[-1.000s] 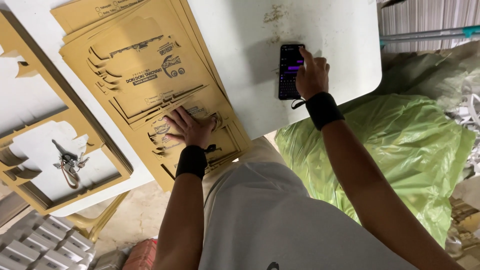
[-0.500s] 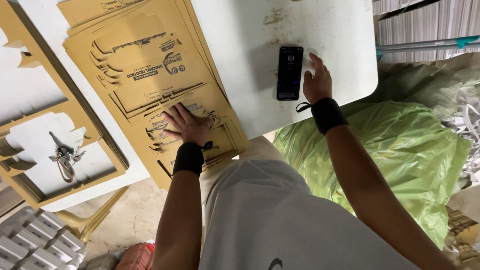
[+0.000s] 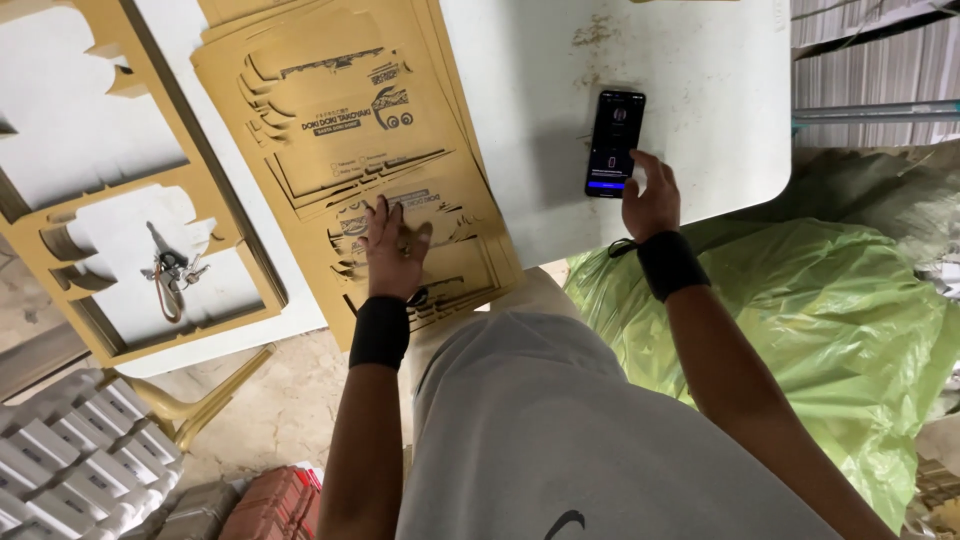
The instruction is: Manually separating pre-cut shapes from cardboard sheets and stacking the finished pieces on a work table.
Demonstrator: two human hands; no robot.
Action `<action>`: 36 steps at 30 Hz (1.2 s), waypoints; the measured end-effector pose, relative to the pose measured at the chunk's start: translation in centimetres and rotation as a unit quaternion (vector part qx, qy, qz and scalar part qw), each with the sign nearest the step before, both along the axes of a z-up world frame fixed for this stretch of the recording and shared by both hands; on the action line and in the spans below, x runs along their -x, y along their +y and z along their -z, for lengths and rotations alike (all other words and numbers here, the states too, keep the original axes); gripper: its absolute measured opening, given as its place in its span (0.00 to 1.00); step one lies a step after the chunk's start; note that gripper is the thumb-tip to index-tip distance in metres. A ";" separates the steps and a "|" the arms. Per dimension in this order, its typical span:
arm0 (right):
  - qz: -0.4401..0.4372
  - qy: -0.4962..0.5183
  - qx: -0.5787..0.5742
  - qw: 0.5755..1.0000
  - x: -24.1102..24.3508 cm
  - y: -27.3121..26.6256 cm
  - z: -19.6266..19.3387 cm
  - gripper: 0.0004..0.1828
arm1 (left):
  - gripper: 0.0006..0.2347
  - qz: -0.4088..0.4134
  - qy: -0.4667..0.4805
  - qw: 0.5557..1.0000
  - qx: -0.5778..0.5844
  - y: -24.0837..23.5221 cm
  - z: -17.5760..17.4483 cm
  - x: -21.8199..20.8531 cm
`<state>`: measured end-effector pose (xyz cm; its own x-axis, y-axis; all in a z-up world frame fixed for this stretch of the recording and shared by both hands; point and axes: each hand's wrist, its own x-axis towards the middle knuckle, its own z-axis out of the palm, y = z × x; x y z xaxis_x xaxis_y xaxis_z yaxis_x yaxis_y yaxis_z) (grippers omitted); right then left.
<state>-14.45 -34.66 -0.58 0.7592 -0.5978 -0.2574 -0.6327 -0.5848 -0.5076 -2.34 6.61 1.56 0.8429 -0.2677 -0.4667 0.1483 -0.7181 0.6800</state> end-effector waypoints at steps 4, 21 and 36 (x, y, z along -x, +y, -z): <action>-0.034 -0.054 0.032 0.997 1.9 0.3 1.1 0.22 | 0.25 -0.010 0.016 1.000 0.002 2.6 1.3 0.6; -0.123 -0.053 0.066 0.989 4.0 0.6 1.8 0.20 | 0.18 0.044 -0.047 0.998 0.016 3.3 1.5 -0.2; -0.131 -0.098 0.083 0.983 4.7 0.4 3.1 0.21 | 0.18 0.023 -0.050 0.998 0.022 2.9 1.3 -0.1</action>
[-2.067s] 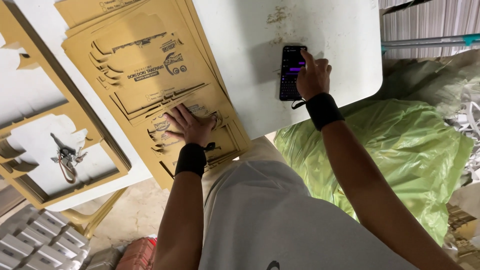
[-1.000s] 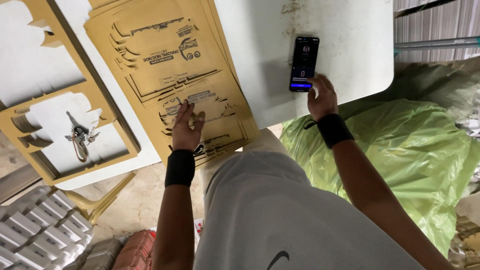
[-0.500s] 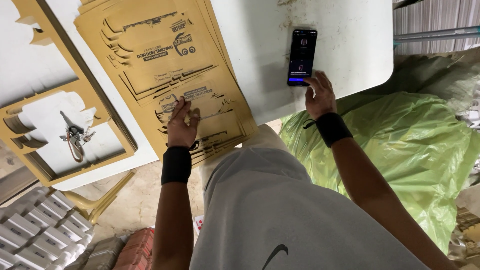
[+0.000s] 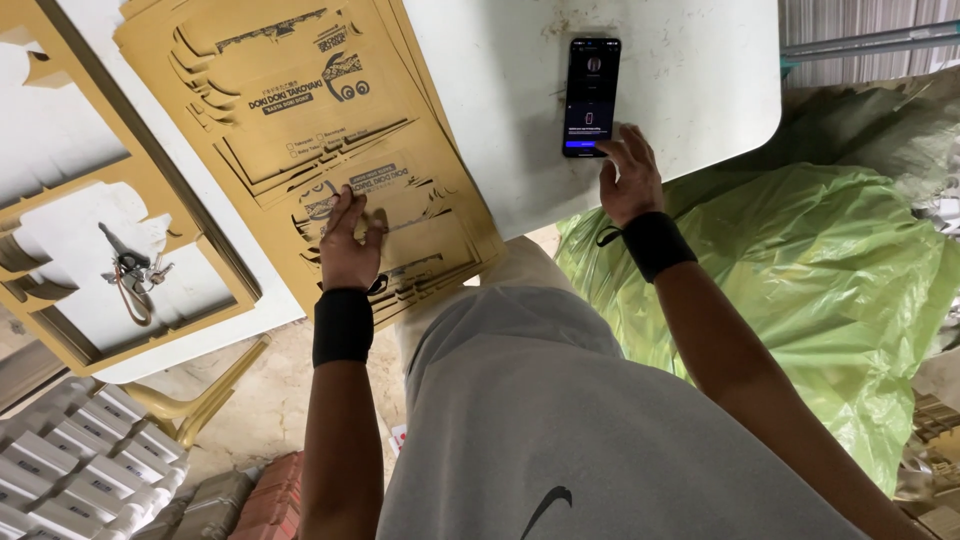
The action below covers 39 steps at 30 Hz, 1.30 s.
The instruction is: Manually separating pre-cut shapes from cardboard sheets and stacking the finished pieces on a work table.
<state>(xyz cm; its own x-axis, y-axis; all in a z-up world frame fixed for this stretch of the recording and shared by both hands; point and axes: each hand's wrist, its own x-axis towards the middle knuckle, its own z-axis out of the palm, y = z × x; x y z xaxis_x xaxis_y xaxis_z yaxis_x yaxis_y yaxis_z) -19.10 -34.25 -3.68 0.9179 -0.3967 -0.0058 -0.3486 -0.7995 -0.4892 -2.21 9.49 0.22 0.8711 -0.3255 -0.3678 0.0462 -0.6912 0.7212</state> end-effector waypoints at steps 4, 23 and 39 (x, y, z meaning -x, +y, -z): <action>-0.017 0.008 0.016 1.000 0.4 -0.3 0.7 0.21 | 0.18 -0.007 0.003 1.000 -0.003 -0.3 -0.7 0.2; 0.036 -0.082 -0.011 0.996 -1.5 0.5 -2.0 0.23 | 0.36 -0.142 -0.139 0.965 -0.172 8.0 -2.4 -5.9; -0.160 0.011 0.043 0.986 -19.6 23.2 -5.8 0.16 | 0.19 0.075 -0.114 0.937 -0.320 5.8 -5.7 -9.1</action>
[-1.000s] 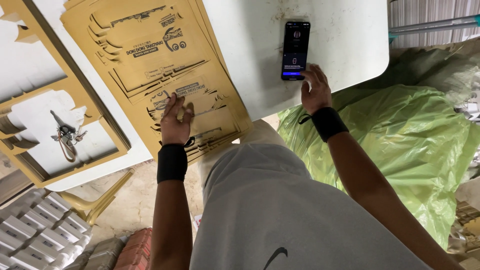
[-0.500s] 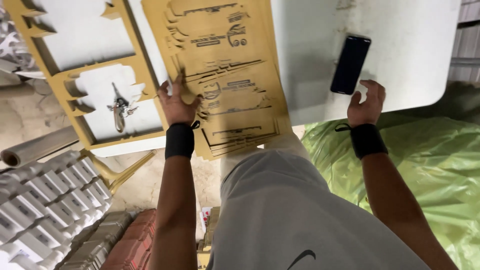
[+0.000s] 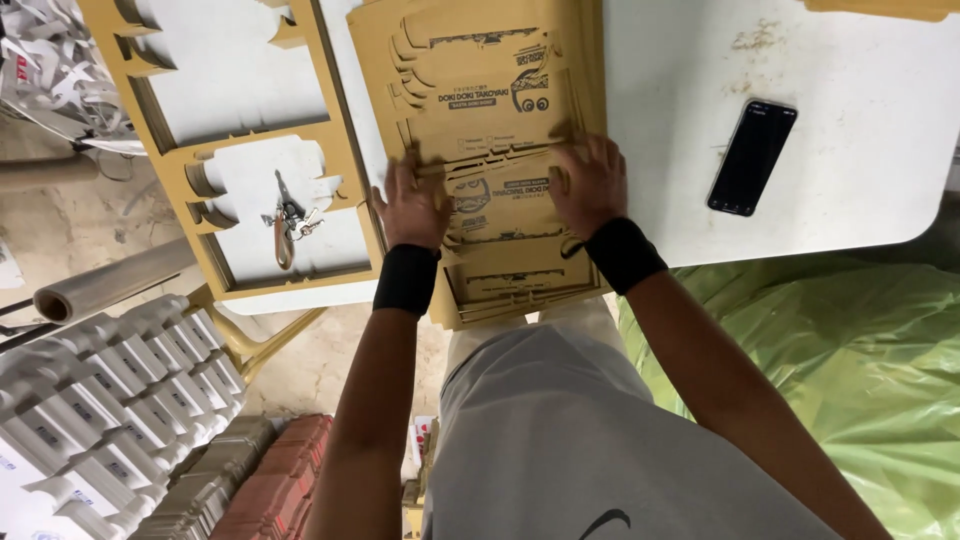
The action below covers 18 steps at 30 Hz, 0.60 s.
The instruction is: Manually separating pre-cut shapes from cardboard sheets and stacking the finished pieces on a work table.
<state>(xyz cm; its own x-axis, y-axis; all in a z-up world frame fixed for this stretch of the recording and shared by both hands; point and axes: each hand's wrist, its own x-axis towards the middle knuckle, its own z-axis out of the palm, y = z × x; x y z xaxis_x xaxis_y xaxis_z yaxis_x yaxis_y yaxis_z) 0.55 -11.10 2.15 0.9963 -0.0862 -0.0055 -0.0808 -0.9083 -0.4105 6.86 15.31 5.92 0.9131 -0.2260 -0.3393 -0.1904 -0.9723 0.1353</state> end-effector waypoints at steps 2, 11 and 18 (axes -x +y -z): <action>-0.011 0.028 0.008 1.000 -1.0 0.2 1.3 0.18 | 0.15 0.059 -0.038 0.997 -0.031 0.1 -0.3 0.4; -0.030 0.125 0.033 0.991 -1.2 0.4 2.2 0.11 | 0.11 0.218 -0.155 0.964 -0.009 2.9 8.9 2.1; -0.023 0.151 0.033 0.988 -1.5 0.2 1.9 0.09 | 0.09 0.228 -0.109 0.967 -0.030 2.5 6.4 0.4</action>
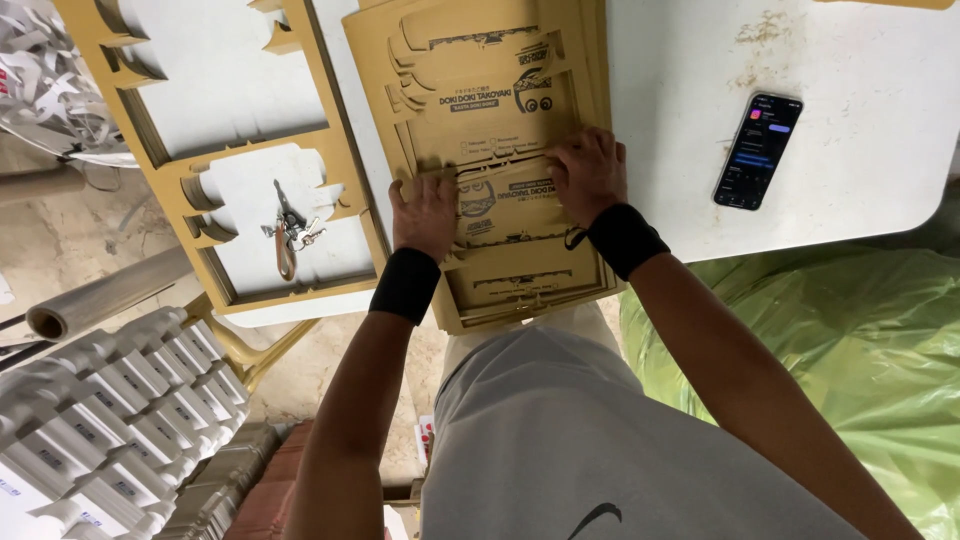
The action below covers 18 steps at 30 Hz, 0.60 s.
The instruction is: Manually separating pre-cut shapes from cardboard sheets and stacking the finished pieces on a work table.
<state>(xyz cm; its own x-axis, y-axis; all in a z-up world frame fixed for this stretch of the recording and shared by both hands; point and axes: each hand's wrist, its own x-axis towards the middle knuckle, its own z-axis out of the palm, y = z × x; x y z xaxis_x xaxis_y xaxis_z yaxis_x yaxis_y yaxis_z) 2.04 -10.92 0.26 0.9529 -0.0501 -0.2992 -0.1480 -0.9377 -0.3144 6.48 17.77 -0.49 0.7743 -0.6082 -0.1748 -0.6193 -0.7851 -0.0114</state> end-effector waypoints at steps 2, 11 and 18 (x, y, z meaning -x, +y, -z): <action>-0.008 0.004 0.008 1.000 0.0 -0.1 0.2 0.10 | 0.10 0.002 0.030 0.999 -0.022 0.4 1.9 -0.1; 0.066 -0.088 -0.080 0.991 2.4 -2.2 -0.5 0.10 | 0.05 0.109 -0.073 0.990 0.042 0.5 1.9 -0.5; 0.270 -0.277 0.085 0.919 12.3 -17.0 6.1 0.20 | 0.07 0.159 -0.148 0.975 0.036 1.2 2.3 -1.3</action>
<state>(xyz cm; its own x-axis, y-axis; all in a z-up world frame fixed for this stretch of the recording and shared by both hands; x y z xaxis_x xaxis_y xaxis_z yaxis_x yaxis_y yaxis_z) -10.26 -27.93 -5.86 0.7799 -0.5604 0.2787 -0.4666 -0.8174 -0.3379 7.79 19.01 -2.77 0.5543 -0.8285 0.0803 -0.8096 -0.5590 -0.1791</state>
